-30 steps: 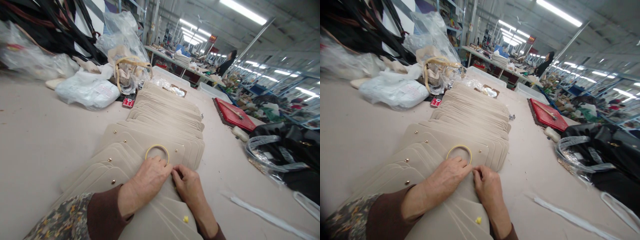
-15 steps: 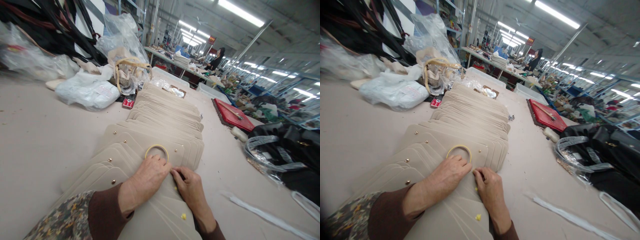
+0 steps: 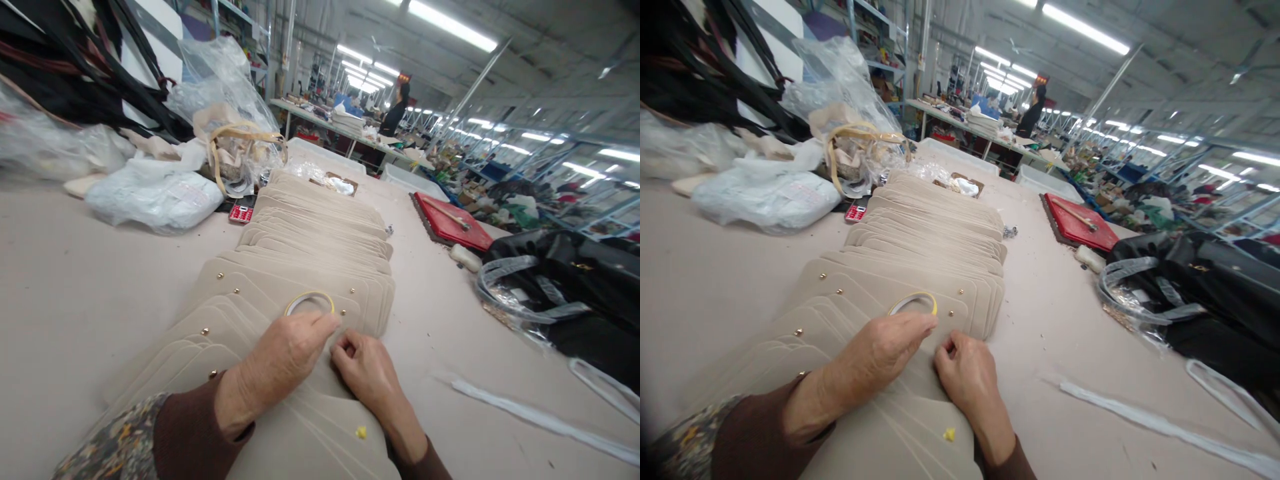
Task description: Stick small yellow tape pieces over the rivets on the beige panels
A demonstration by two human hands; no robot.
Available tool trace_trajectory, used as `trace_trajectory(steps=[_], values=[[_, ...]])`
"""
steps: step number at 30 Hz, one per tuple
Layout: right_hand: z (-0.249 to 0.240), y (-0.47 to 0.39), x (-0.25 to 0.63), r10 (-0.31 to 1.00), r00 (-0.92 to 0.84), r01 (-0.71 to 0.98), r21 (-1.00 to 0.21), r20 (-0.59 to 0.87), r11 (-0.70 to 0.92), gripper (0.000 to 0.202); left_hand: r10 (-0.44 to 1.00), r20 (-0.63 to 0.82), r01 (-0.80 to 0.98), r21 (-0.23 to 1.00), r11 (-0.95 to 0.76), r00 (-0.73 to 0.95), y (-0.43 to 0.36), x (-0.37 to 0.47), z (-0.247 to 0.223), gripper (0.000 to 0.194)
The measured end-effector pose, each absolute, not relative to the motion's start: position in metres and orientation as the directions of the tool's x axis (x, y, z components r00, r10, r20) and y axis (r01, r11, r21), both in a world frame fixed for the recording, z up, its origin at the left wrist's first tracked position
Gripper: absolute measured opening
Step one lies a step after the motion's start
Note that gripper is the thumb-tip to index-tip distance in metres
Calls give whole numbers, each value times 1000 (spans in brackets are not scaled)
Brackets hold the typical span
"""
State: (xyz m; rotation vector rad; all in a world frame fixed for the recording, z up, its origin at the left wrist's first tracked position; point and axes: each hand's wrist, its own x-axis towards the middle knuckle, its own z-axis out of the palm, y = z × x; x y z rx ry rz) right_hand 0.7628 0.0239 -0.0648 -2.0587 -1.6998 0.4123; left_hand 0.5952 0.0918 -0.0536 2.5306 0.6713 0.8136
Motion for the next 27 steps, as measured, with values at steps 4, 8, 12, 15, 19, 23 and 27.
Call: trace_trajectory(steps=[4,8,12,15,19,23,27], values=[[-65,21,765,970,232,716,-688,74,-119,14,500,523,197,529,-826,690,91,596,-59,19],[-59,15,770,930,267,531,-844,251,75,15,493,518,242,478,-845,699,91,596,-60,37],[-52,14,770,869,121,604,-731,479,319,21,477,480,273,435,-858,736,90,597,-61,47],[-50,16,768,858,13,657,-652,513,379,18,482,487,279,432,-858,729,89,599,-61,41],[-53,18,765,849,-23,708,-591,528,387,15,483,472,289,426,-858,737,89,600,-60,33],[-56,19,763,828,-25,764,-524,561,378,14,501,426,314,437,-843,753,88,600,-62,15],[-70,23,763,747,-42,808,-418,663,416,18,484,504,292,413,-862,715,89,602,-71,17]])
